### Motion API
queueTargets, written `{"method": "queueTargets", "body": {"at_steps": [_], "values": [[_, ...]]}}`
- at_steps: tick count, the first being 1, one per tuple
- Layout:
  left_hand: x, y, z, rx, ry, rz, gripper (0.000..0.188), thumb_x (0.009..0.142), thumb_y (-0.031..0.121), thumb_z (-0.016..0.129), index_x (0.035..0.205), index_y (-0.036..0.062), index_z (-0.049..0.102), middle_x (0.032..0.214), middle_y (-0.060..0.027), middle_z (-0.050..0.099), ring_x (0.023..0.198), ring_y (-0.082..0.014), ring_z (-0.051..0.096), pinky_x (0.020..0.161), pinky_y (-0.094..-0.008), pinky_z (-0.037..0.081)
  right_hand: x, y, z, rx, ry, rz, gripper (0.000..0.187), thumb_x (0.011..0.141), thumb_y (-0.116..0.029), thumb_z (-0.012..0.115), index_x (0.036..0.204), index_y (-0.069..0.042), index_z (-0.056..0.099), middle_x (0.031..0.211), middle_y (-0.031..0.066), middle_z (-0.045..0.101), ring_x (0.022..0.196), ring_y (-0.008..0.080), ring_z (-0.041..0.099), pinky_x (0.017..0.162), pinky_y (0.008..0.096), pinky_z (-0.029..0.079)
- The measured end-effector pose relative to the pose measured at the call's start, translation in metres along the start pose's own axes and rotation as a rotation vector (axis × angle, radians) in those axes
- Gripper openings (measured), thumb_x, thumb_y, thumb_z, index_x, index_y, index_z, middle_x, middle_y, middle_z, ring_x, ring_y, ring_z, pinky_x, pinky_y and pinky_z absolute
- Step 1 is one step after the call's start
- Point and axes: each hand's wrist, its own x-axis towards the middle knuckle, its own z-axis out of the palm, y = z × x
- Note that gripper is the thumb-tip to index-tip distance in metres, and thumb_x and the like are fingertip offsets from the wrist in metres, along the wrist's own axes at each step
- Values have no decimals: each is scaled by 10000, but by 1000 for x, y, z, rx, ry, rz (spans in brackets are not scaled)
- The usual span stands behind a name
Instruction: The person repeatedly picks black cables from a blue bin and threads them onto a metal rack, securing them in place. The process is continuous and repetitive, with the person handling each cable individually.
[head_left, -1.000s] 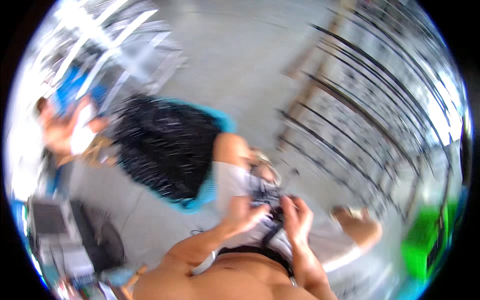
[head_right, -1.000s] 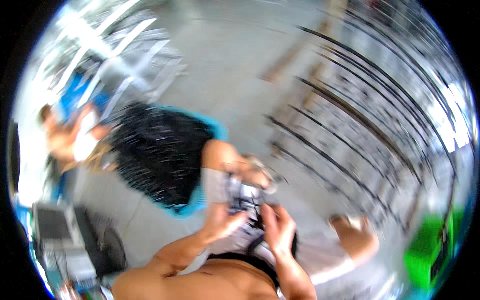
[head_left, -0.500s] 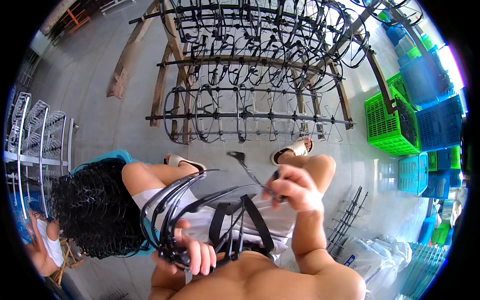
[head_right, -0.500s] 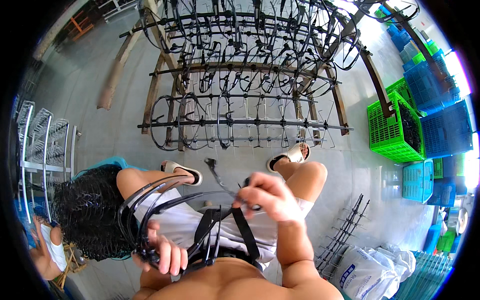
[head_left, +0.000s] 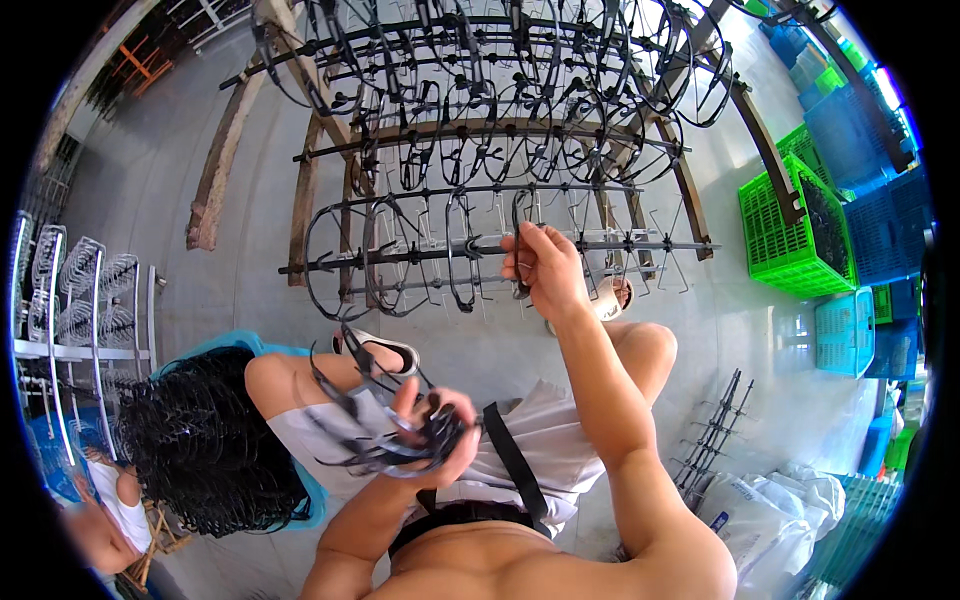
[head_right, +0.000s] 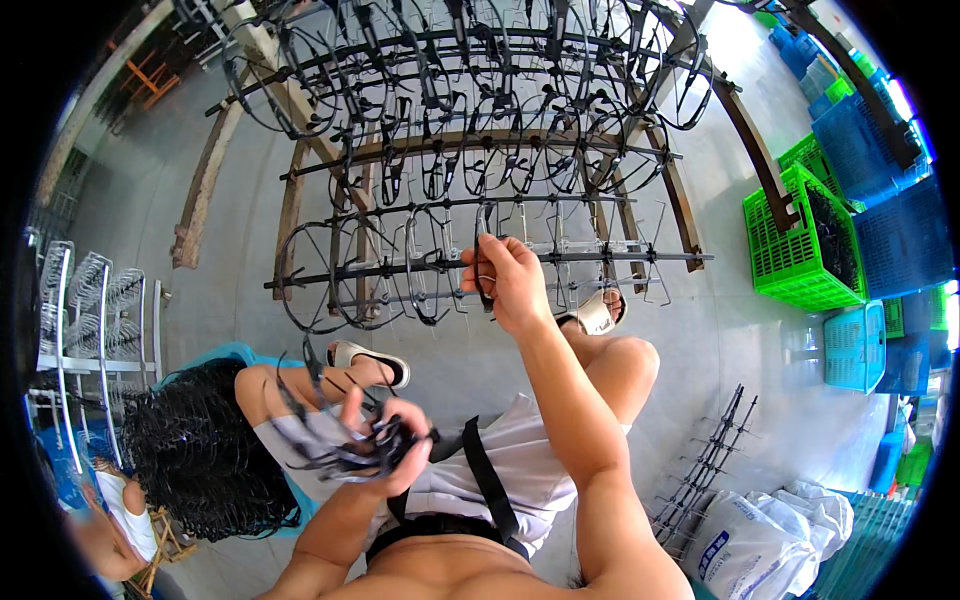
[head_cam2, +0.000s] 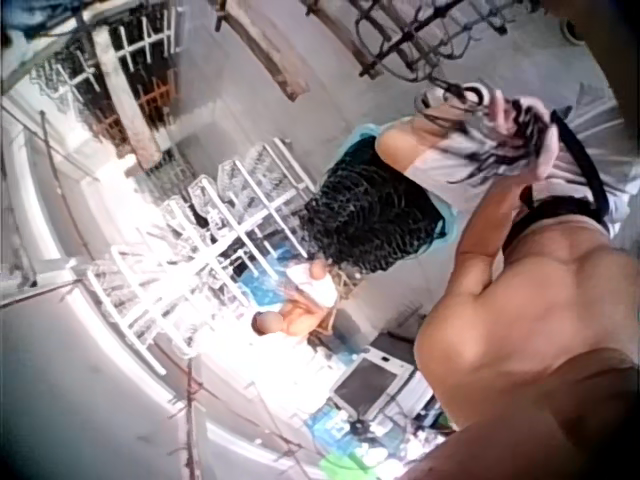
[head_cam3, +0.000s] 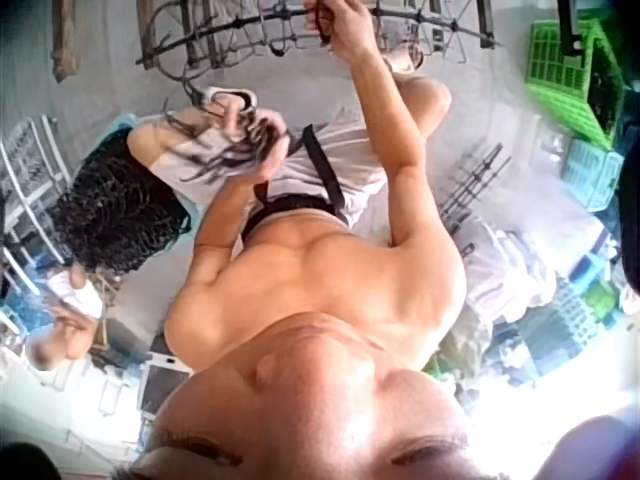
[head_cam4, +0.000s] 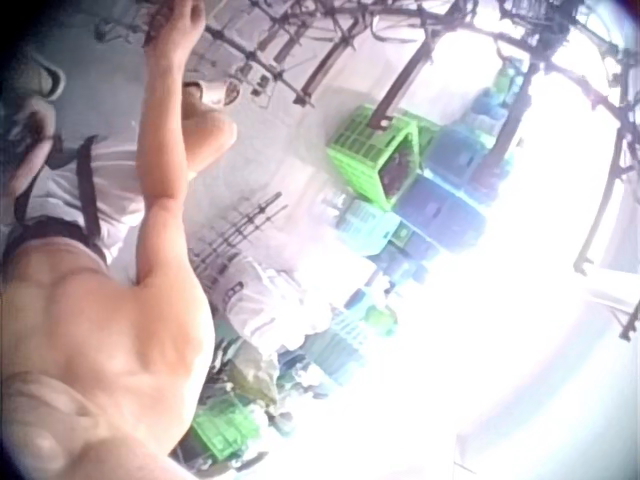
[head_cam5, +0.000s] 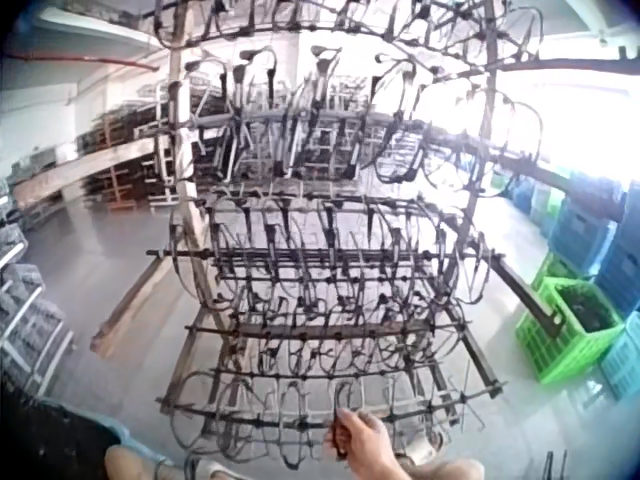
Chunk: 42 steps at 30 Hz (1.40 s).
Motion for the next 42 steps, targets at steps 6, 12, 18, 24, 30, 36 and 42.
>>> {"method": "queueTargets", "body": {"at_steps": [6, 12, 18, 24, 30, 36, 42], "values": [[36, -82, 19, 821, 366, 127, 725, 709, 40, 742, 1305, -15, 333, 1048, -195, 529, 843, -264, 525, 724, -352, 445, 0, 3, -2, -88, -17, -45, 241, 916, -226, 558, 870, -9, 465, 819, 128, 619, 602, 141, 579, 555, 265, 509], [58, -95, 25, 702, 410, -35, 701, 796, 8, 678, 1347, -2, 245, 1058, -132, 531, 827, -174, 505, 693, -280, 448, 3, 3, -2, -50, -35, -35, 208, 922, -205, 554, 872, -20, 474, 815, 122, 619, 614, 149, 571, 551, 280, 494], [70, -98, 25, 531, 435, -64, 633, 870, -30, 570, 1373, 20, 188, 931, -100, 560, 827, -129, 521, 699, -236, 444, 1, 4, -3, -40, -20, -47, 197, 926, -194, 549, 868, -19, 479, 824, 123, 624, 632, 151, 578, 561, 284, 494], [79, -93, 22, 671, 419, -41, 602, 881, -26, 559, 1367, 8, 205, 919, -82, 563, 806, -122, 543, 718, -232, 448, -10, -3, -15, -223, -61, -63, 244, 919, -215, 566, 838, 12, 532, 824, 136, 648, 661, 139, 596, 593, 260, 497], [77, -102, 20, 578, 433, -25, 607, 875, -41, 557, 1364, -11, 200, 919, -67, 562, 797, -105, 544, 732, -217, 443, -25, -11, -21, -344, -46, 18, 261, 892, -219, 598, 820, 32, 592, 819, 129, 664, 710, 157, 640, 648, 267, 520], [82, -93, 24, 522, 424, -46, 615, 872, -40, 559, 1362, -19, 188, 919, -72, 562, 788, -108, 540, 741, -222, 447, -27, -13, -23, -372, -42, 51, 271, 876, -223, 607, 825, 43, 598, 824, 133, 665, 753, 184, 663, 670, 280, 536], [86, -90, 28, 488, 453, -37, 595, 873, -50, 552, 1358, -17, 210, 917, -73, 564, 794, -118, 546, 753, -231, 453, -26, -12, -22, -342, -48, 72, 271, 878, -228, 604, 832, 39, 603, 818, 133, 665, 747, 186, 665, 660, 278, 536]]}}
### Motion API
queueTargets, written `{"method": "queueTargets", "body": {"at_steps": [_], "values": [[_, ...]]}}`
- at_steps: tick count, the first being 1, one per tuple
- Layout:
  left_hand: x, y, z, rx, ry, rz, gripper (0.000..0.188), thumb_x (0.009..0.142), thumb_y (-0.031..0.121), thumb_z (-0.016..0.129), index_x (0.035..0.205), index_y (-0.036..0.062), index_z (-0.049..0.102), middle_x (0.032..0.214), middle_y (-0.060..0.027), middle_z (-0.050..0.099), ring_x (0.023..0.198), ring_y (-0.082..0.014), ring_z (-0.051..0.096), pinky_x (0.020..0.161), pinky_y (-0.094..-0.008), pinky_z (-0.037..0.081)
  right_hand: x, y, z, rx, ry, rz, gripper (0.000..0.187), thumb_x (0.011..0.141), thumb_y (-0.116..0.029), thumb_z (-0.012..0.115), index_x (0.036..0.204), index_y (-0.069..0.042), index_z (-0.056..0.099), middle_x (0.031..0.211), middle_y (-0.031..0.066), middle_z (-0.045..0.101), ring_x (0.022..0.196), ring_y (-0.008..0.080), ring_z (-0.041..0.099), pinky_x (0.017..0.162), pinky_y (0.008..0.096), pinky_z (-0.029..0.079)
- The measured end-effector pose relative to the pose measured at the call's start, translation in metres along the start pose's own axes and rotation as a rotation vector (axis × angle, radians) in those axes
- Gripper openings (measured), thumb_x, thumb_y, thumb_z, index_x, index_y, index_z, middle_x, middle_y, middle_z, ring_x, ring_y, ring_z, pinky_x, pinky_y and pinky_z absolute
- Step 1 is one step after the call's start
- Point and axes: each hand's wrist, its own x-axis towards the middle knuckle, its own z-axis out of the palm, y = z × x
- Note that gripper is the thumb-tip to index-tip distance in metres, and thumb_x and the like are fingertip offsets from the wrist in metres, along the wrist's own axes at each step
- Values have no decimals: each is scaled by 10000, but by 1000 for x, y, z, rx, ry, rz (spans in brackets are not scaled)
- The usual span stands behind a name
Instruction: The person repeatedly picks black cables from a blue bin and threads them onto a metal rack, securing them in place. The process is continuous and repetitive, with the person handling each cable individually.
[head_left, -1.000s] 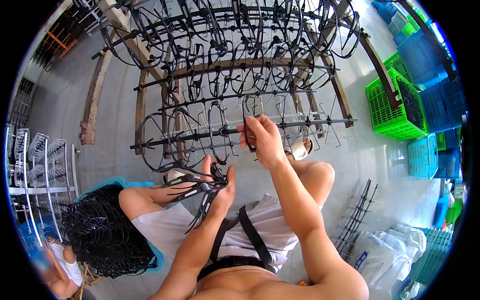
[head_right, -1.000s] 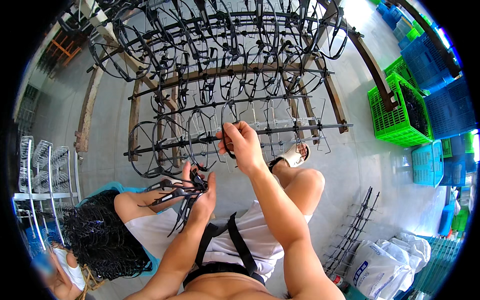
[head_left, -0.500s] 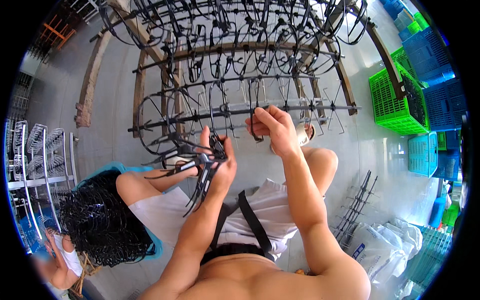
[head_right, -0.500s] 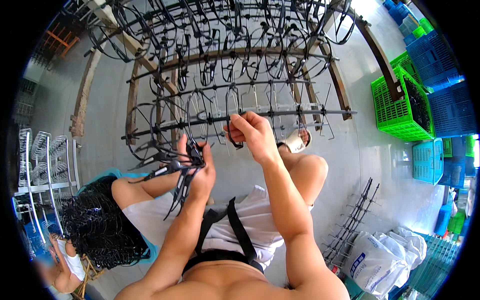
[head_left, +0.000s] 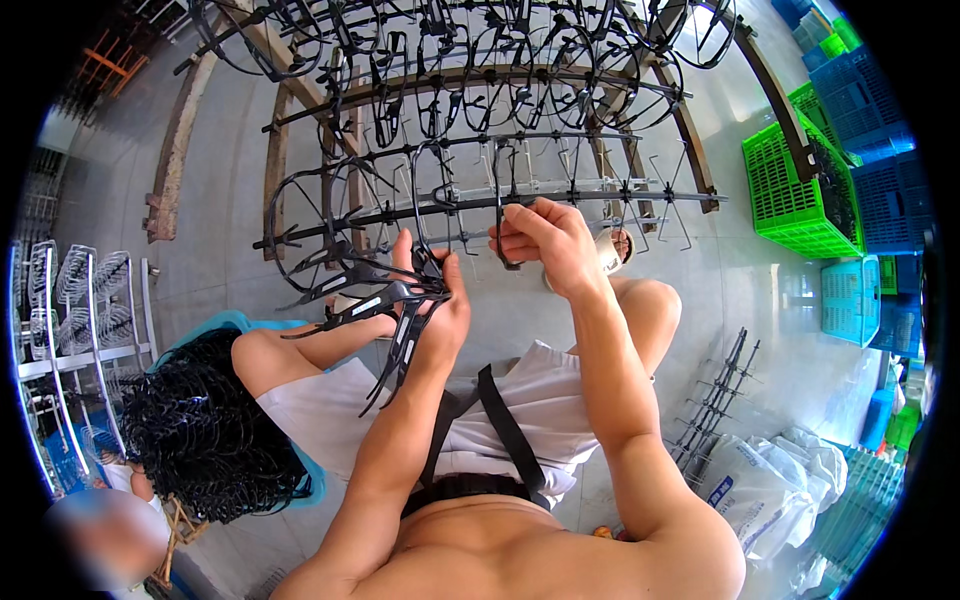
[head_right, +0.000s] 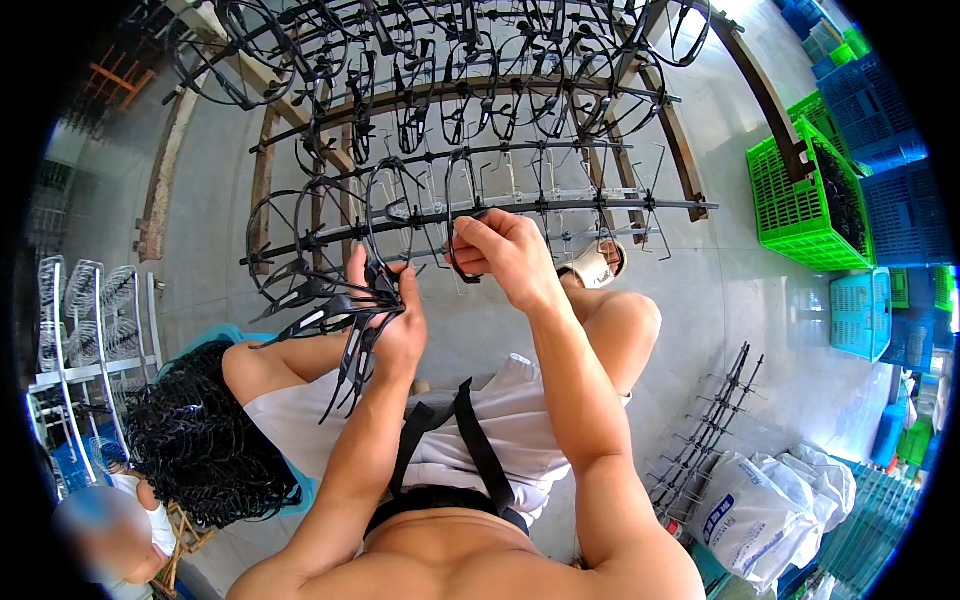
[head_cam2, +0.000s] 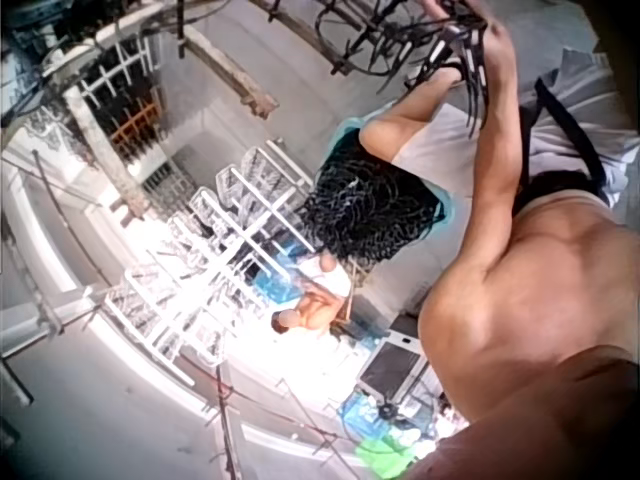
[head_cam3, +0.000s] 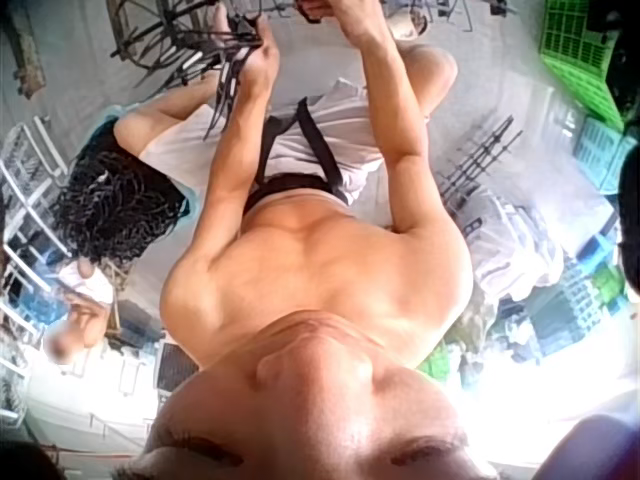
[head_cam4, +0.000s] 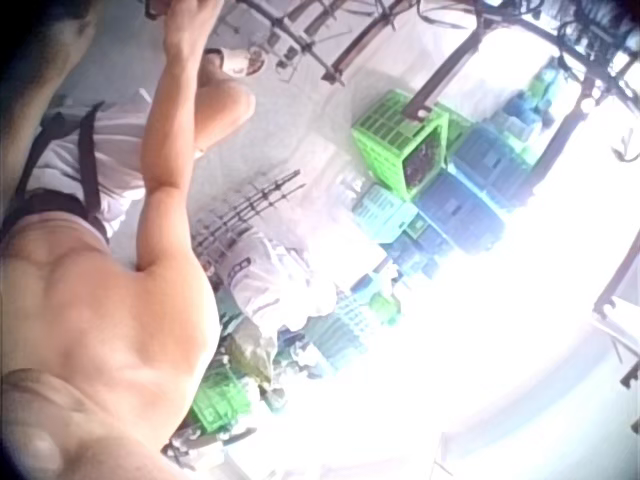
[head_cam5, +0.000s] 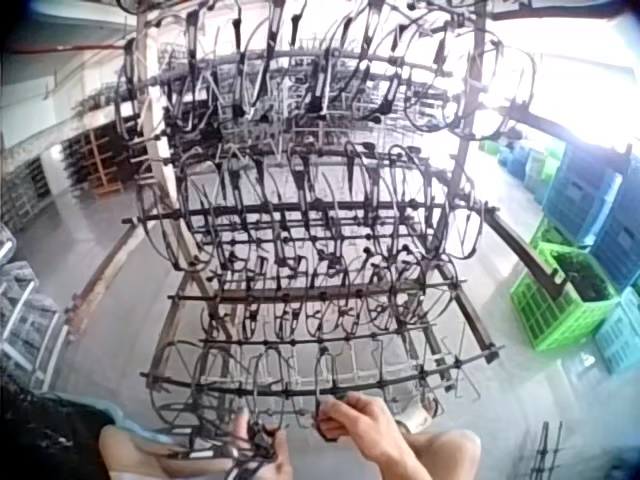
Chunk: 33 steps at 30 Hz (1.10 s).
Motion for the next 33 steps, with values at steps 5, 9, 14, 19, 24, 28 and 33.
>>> {"method": "queueTargets", "body": {"at_steps": [5, 9, 14, 19, 24, 28, 33], "values": [[-1, 0, 1, -24, 8, 7, 584, 871, -50, 552, 1356, -14, 229, 923, -81, 565, 826, -125, 546, 781, -242, 453, 1, -3, 5, 48, 27, 7, 280, 891, -246, 591, 835, 28, 608, 809, 129, 667, 719, 176, 657, 645, 271, 527], [-5, 4, -5, 55, -63, 7, 611, 864, -43, 561, 1372, -6, 223, 970, -94, 567, 869, -130, 540, 806, -255, 447, 2, -11, 4, 30, 16, 7, 294, 900, -253, 584, 880, 38, 618, 821, 117, 664, 729, 165, 653, 655, 266, 526], [-20, 5, -23, -94, -83, -142, 644, 849, 19, 611, 1378, -40, 247, 1133, -170, 534, 972, -165, 521, 827, -281, 441, 1, -11, 10, -37, 63, -111, 317, 909, -234, 578, 993, 71, 602, 863, 96, 641, 758, 153, 639, 683, 259, 533], [-30, 14, -36, 19, -105, -138, 636, 811, 13, 633, 1350, -43, 299, 1173, -190, 522, 988, -221, 527, 864, -322, 429, -3, -3, 13, -373, 88, -239, 416, 860, -280, 647, 1044, 83, 561, 886, 110, 634, 756, 153, 606, 673, 256, 499], [-39, 15, -30, 217, 41, 284, 653, 787, 2, 635, 1349, -5, 303, 1096, -151, 553, 854, -190, 505, 731, -305, 438, -12, 18, 5, -692, 312, -519, 444, 842, -275, 660, 1084, 71, 524, 825, 104, 580, 741, 203, 555, 656, 307, 465], [-57, 28, -4, 55, 3, 380, 667, 749, 27, 668, 1339, 5, 359, 1025, -159, 617, 780, -231, 545, 705, -368, 434, -30, 24, 7, -180, 224, -48, 312, 923, -259, 561, 1029, 34, 538, 832, 69, 576, 688, 139, 544, 636, 266, 469], [-38, 24, 44, 117, 92, 187, 557, 773, 50, 681, 1252, -63, 422, 1012, -218, 602, 897, -351, 582, 791, -420, 447, -26, 25, -1, 212, 104, 53, 218, 911, -242, 587, 948, -28, 579, 819, 33, 588, 698, 98, 551, 631, 230, 445]]}}
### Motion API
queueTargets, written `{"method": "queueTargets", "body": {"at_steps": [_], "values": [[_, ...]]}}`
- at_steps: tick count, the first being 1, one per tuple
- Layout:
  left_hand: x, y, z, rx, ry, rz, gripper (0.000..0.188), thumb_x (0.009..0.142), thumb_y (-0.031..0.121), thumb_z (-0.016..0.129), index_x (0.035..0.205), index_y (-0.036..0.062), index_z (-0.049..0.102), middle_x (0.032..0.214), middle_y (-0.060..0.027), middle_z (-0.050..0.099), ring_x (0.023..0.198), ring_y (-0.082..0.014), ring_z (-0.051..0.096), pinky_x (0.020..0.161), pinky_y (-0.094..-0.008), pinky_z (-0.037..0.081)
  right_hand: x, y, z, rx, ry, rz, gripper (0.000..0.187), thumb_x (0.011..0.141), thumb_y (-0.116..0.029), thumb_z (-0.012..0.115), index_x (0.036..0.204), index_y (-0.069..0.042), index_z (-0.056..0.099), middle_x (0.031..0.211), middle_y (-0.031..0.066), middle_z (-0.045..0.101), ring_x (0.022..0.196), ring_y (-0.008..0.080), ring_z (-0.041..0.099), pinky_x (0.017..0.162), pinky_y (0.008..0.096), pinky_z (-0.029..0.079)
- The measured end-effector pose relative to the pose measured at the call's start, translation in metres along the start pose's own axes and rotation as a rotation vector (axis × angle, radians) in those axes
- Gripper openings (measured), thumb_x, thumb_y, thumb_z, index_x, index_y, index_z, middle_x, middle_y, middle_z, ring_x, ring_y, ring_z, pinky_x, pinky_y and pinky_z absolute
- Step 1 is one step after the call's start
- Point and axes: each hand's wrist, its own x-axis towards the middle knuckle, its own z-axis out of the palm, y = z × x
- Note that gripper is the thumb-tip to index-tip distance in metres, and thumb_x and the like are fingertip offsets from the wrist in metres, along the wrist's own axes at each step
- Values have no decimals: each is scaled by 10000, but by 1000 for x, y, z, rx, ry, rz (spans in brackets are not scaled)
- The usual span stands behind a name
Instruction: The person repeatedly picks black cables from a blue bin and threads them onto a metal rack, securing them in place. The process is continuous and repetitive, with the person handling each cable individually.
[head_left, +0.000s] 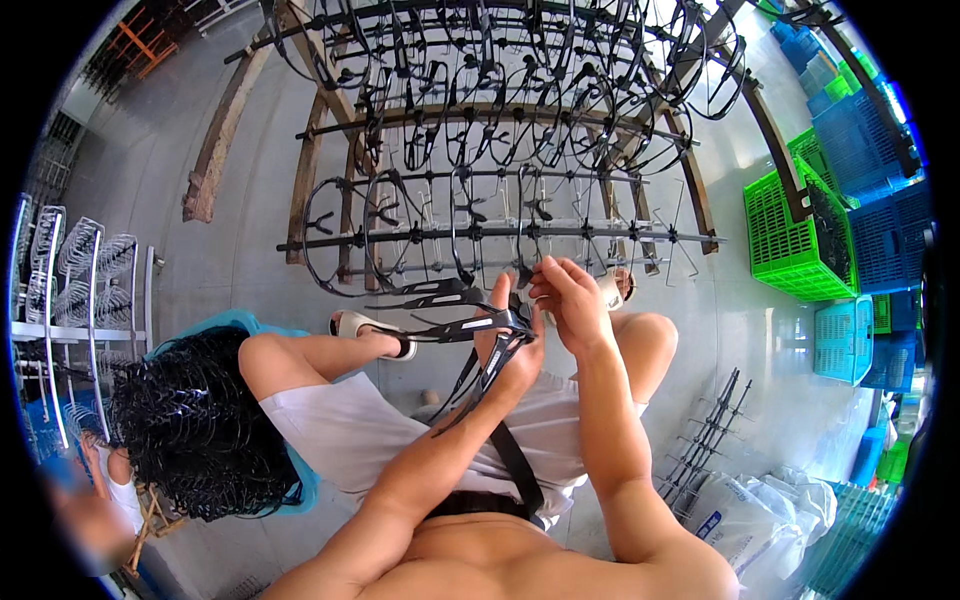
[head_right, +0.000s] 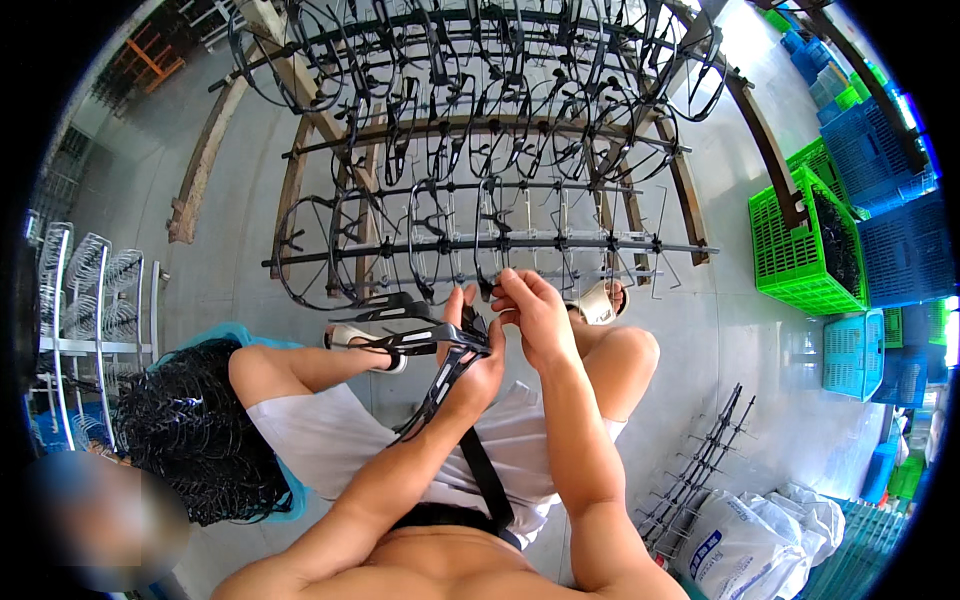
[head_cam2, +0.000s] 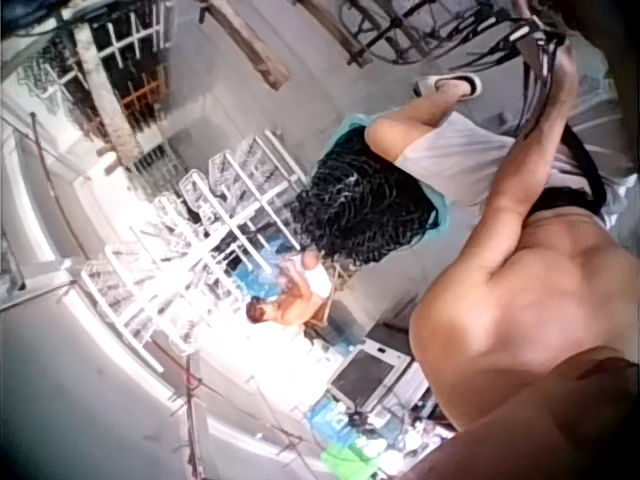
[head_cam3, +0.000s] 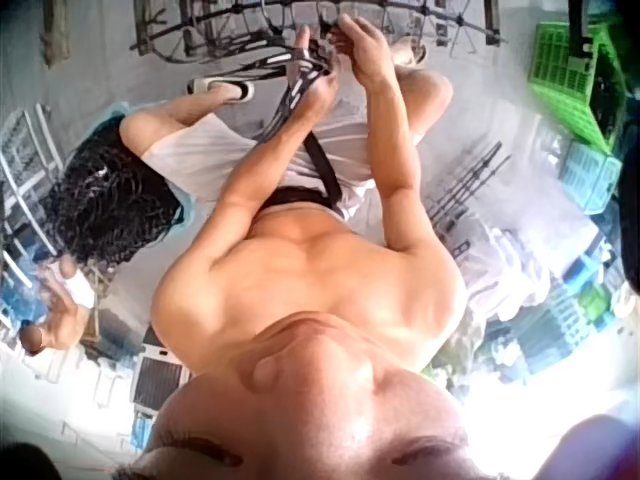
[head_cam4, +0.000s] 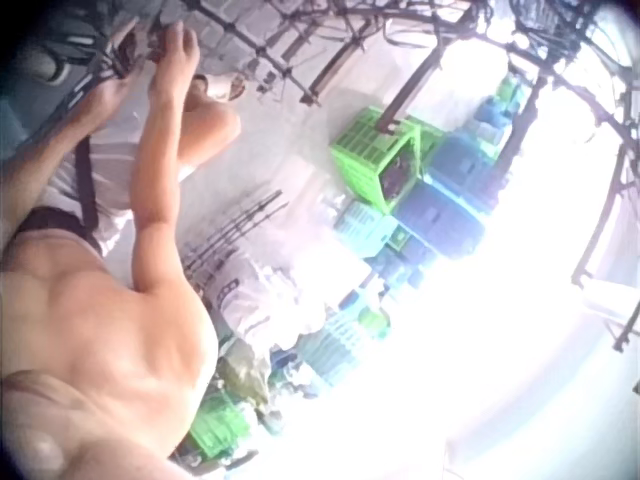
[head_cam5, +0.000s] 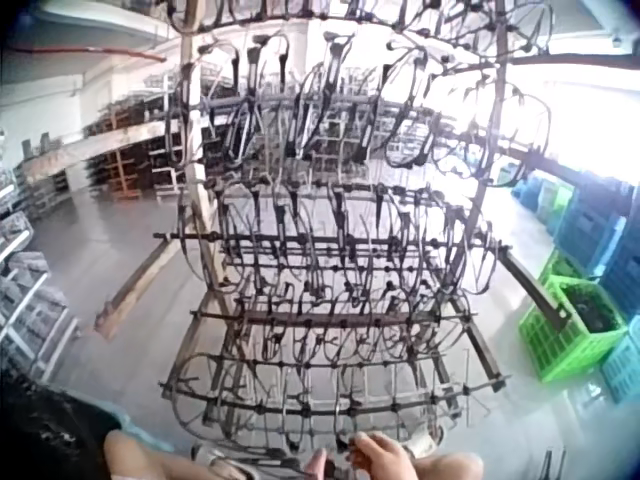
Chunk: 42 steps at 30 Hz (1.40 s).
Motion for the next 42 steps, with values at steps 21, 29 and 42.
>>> {"method": "queueTargets", "body": {"at_steps": [21, 29, 42], "values": [[-2, -2, 14, -87, -121, -172, 556, 836, -53, 594, 1319, -30, 319, 1121, -134, 510, 979, -200, 546, 831, -320, 464, 4, 16, -7, 118, -26, 7, 177, 858, -175, 666, 848, -7, 612, 697, -9, 554, 610, 53, 473, 557, 196, 374], [-25, 19, -32, -526, -177, -355, 680, 799, -36, 637, 1370, -6, 269, 1171, -113, 444, 1051, -177, 484, 895, -313, 429, -38, 17, 1, -800, 217, -638, 202, 893, -181, 583, 942, 15, 569, 911, 112, 535, 805, 208, 554, 735, 300, 455], [4, 49, -144, -650, -531, -312, 673, 880, 229, 551, 1430, -12, 245, 1490, -198, 170, 1327, -266, 282, 1065, -393, 248, -82, 20, 36, 32, -668, 159, 216, 927, -193, 580, 1038, -9, 559, 921, 13, 590, 850, 67, 504, 768, 231, 418]]}}
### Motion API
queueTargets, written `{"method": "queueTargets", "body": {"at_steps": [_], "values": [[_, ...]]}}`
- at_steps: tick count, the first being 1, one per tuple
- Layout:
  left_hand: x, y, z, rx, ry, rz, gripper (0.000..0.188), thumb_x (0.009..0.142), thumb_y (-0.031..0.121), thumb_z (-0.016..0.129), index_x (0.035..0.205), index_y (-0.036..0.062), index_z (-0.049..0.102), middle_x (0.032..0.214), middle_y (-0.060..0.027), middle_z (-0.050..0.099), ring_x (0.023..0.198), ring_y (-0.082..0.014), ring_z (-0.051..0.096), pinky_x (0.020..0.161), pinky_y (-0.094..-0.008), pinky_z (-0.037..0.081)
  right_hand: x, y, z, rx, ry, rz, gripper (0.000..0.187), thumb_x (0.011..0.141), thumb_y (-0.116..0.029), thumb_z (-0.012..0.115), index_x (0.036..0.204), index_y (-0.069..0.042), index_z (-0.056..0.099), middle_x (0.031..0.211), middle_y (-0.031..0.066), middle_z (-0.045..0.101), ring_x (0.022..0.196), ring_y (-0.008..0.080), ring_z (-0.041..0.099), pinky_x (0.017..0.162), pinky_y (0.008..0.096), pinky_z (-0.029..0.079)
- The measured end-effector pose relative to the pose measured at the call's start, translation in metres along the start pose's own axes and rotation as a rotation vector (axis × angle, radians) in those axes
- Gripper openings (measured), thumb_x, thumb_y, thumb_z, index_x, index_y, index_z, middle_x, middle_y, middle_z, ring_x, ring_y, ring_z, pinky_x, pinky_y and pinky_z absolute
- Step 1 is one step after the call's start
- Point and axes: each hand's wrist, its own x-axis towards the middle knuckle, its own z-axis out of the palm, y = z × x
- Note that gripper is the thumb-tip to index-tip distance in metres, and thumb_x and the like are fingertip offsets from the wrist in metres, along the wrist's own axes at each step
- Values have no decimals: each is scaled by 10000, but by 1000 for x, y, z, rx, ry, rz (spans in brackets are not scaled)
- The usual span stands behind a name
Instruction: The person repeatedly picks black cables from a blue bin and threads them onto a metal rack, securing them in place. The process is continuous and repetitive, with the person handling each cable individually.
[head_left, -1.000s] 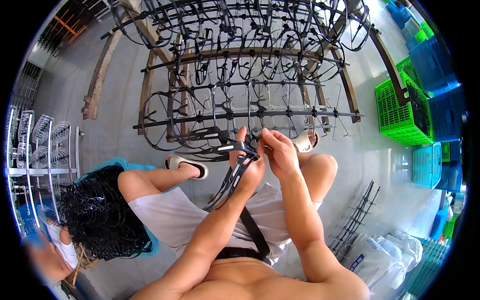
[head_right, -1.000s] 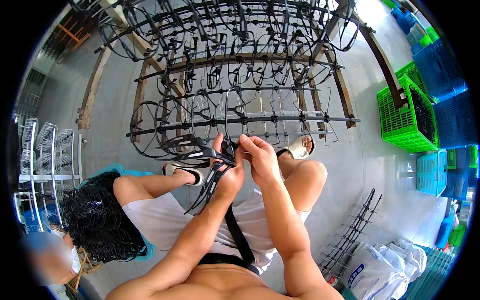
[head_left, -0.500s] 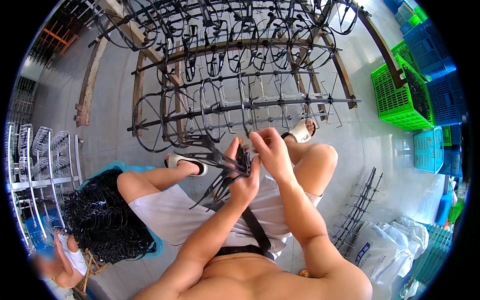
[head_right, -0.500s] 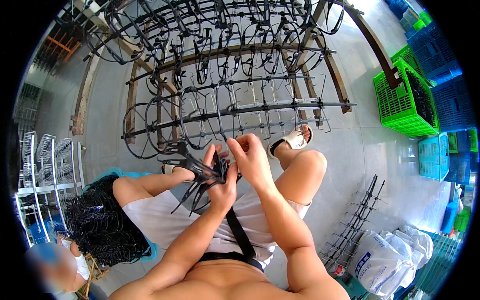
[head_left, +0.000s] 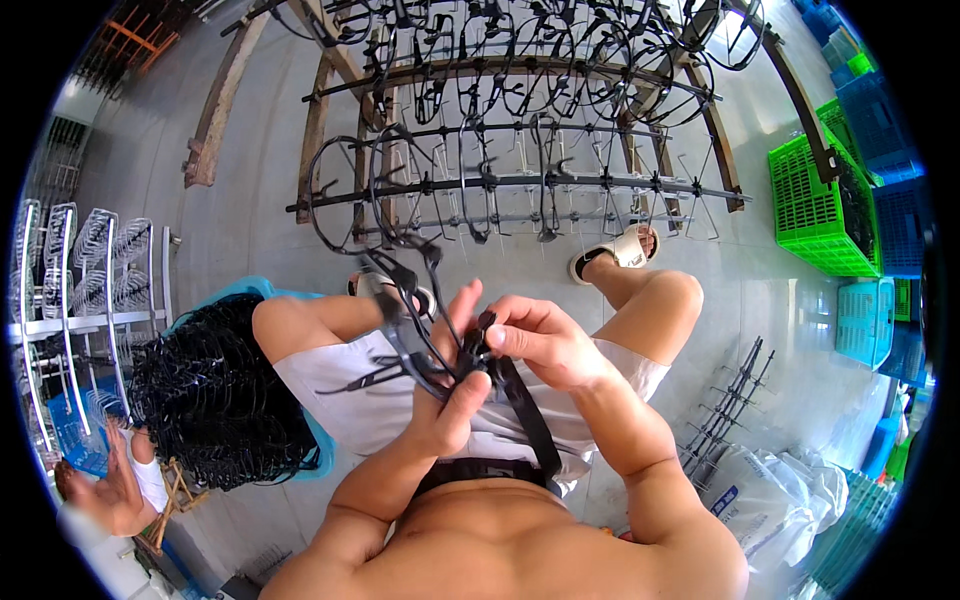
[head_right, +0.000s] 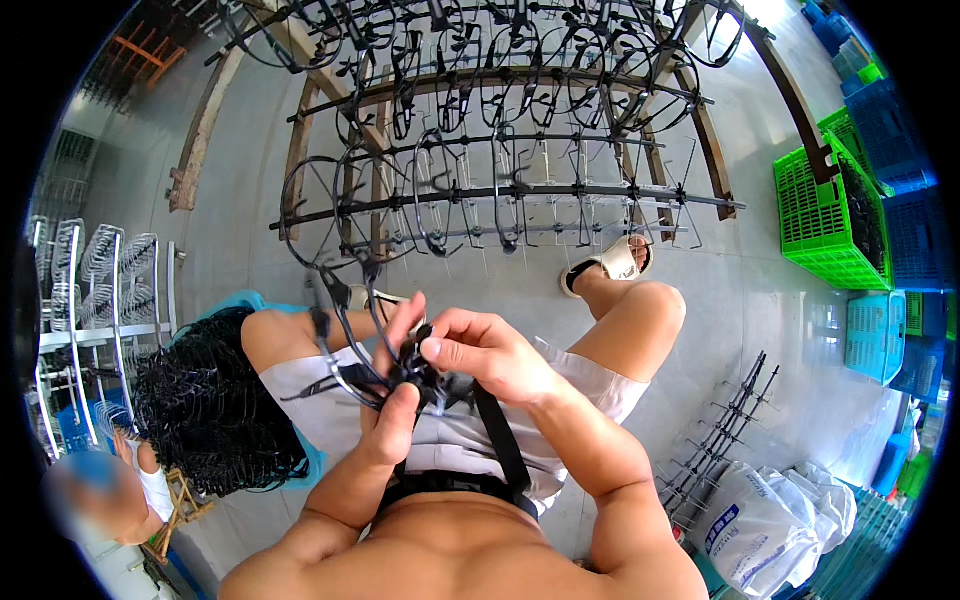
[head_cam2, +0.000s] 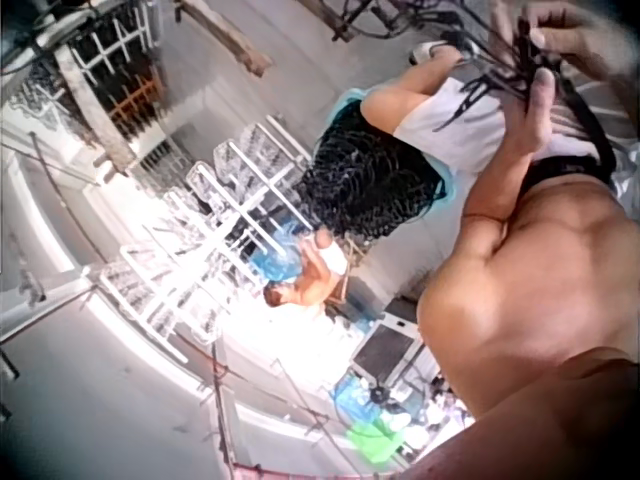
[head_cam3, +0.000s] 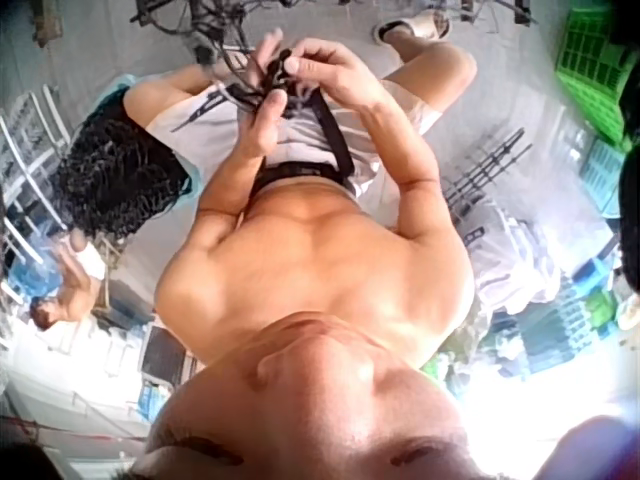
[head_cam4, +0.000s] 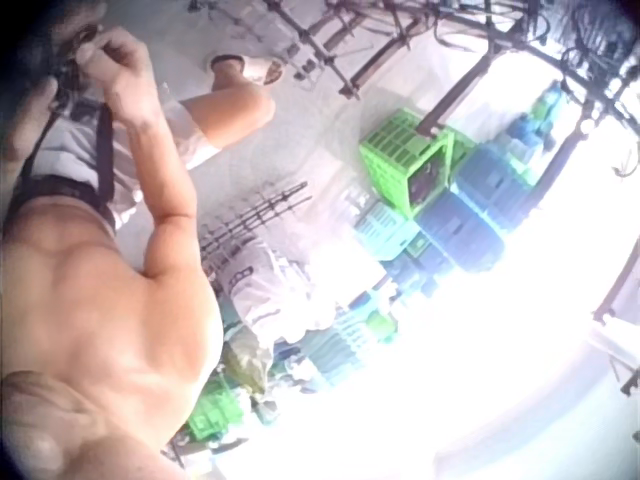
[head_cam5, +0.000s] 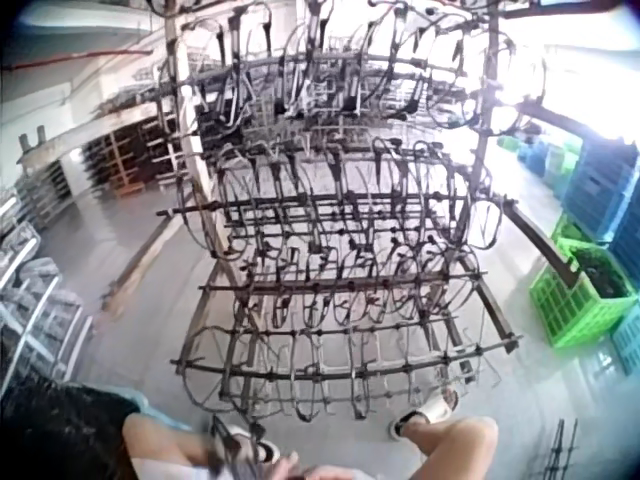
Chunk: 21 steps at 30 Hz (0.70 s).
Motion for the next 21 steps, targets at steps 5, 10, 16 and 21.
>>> {"method": "queueTargets", "body": {"at_steps": [5, 10, 16, 21], "values": [[-19, 0, -11, -94, 33, -55, 568, 830, 58, 554, 1356, -32, 358, 1427, -204, 304, 1247, -226, 397, 1025, -371, 329, 2, 13, 17, 51, -13, -301, 105, 941, -106, 532, 1000, -20, 534, 1068, 59, 551, 959, 98, 492, 865, 255, 395], [-34, 11, -5, 55, 48, 140, 452, 734, 93, 643, 1165, 43, 514, 1196, -119, 477, 1074, -212, 484, 921, -323, 392, -17, 8, 30, 185, 235, -329, 200, 967, -192, 473, 1045, -11, 511, 1149, 120, 548, 1060, 187, 499, 955, 349, 368], [-22, 21, -3, 140, -183, 234, 265, 698, 274, 772, 903, 138, 673, 1039, -63, 666, 1059, -269, 520, 932, -410, 375, -46, -14, 22, 404, 202, -310, 176, 948, -200, 503, 994, -30, 518, 1091, 197, 599, 999, 267, 569, 926, 416, 415], [-1, 18, 2, 246, -413, 156, 269, 638, 171, 805, 839, 110, 637, 921, -19, 681, 920, -221, 587, 792, -339, 442, -58, 0, 16, -87, 360, -149, 196, 891, -144, 584, 987, 13, 517, 937, 143, 627, 900, 194, 591, 815, 331, 482]]}}
